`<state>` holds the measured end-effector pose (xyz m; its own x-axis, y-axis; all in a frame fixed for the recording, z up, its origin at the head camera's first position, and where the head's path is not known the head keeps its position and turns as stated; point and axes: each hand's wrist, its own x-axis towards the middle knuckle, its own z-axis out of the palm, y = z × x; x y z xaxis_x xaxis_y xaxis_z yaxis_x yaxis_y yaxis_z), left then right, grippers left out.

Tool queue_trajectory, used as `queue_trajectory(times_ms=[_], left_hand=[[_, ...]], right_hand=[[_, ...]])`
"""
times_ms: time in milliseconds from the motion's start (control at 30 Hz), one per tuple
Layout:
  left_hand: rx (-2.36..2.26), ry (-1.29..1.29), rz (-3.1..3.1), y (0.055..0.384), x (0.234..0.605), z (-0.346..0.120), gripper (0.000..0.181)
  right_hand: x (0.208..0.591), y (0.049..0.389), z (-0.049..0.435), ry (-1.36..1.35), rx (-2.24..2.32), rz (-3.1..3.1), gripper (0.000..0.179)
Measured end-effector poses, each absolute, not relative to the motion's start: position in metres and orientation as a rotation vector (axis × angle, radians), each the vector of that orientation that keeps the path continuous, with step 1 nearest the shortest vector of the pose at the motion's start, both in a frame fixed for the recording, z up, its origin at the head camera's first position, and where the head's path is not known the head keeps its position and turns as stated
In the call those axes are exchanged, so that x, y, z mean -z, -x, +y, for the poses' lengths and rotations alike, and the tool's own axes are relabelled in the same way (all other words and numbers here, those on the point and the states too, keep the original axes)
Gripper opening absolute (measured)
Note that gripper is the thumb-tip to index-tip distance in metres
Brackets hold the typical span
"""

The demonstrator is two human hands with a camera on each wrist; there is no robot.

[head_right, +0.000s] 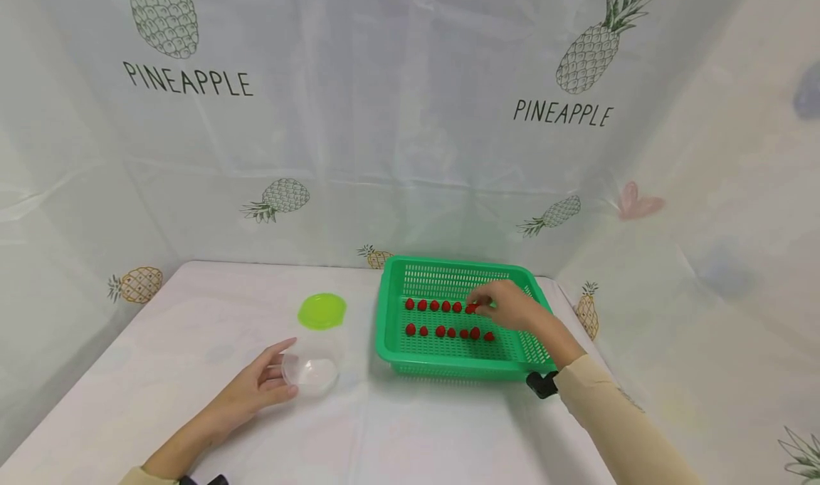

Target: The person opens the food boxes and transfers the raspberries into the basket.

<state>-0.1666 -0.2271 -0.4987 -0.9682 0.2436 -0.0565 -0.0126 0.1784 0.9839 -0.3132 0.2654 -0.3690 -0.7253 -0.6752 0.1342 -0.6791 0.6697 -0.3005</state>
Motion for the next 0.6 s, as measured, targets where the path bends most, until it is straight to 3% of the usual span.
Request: queue_trajectory(times_ms=[600], left_hand=[[-1.888, -0.227, 2.237, 0.167, 0.498, -0.227, 0.092]], right_hand=[[0.395, 0.319, 0.309, -0.993, -0.445, -2.978, 0.019]])
